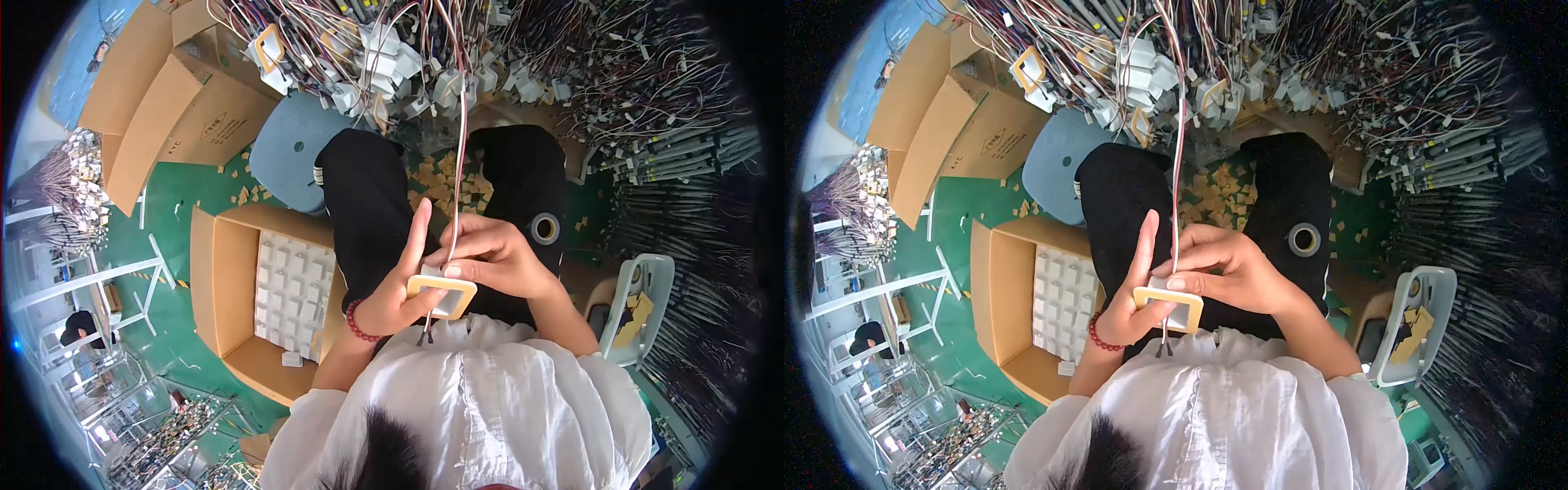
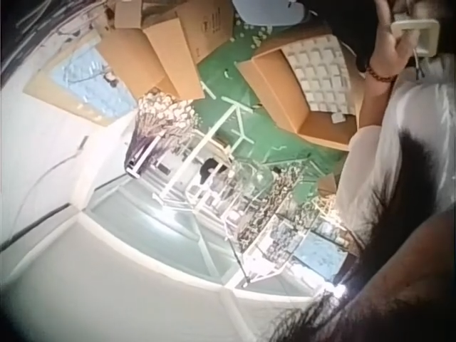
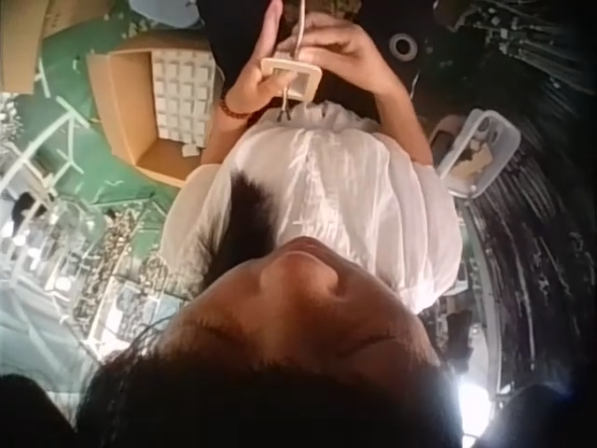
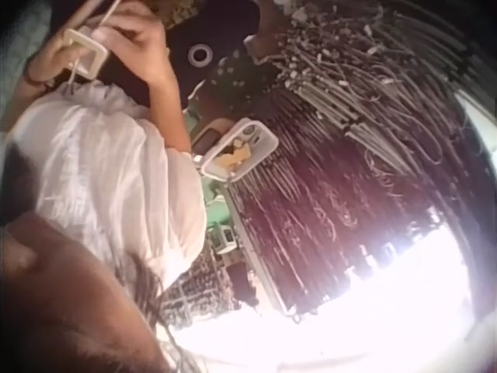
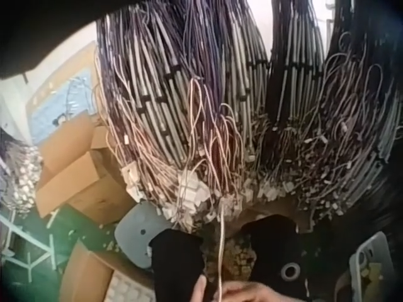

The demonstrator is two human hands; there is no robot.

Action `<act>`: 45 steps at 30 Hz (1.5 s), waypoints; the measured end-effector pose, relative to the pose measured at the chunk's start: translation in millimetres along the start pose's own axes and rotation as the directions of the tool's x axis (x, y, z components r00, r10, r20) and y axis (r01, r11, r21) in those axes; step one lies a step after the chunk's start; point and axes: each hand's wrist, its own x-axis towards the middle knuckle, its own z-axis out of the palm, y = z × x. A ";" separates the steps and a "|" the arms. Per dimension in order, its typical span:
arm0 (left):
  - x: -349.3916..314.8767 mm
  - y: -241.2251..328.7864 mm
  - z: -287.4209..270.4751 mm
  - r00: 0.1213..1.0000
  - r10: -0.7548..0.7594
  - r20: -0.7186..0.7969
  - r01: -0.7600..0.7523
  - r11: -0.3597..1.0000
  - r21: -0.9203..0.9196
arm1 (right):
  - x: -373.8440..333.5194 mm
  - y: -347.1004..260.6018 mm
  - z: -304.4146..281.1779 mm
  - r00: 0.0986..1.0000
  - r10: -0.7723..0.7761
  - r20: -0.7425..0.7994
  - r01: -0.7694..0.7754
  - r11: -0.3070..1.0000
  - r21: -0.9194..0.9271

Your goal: Manually assembling and taping electronic cable components in a factory workspace.

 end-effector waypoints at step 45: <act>14.5 -3.2 25.3 0.967 -0.003 -0.255 -0.076 0.951 -0.299 | 11.5 -17.3 7.0 0.914 -0.249 -0.321 0.136 0.932 -0.336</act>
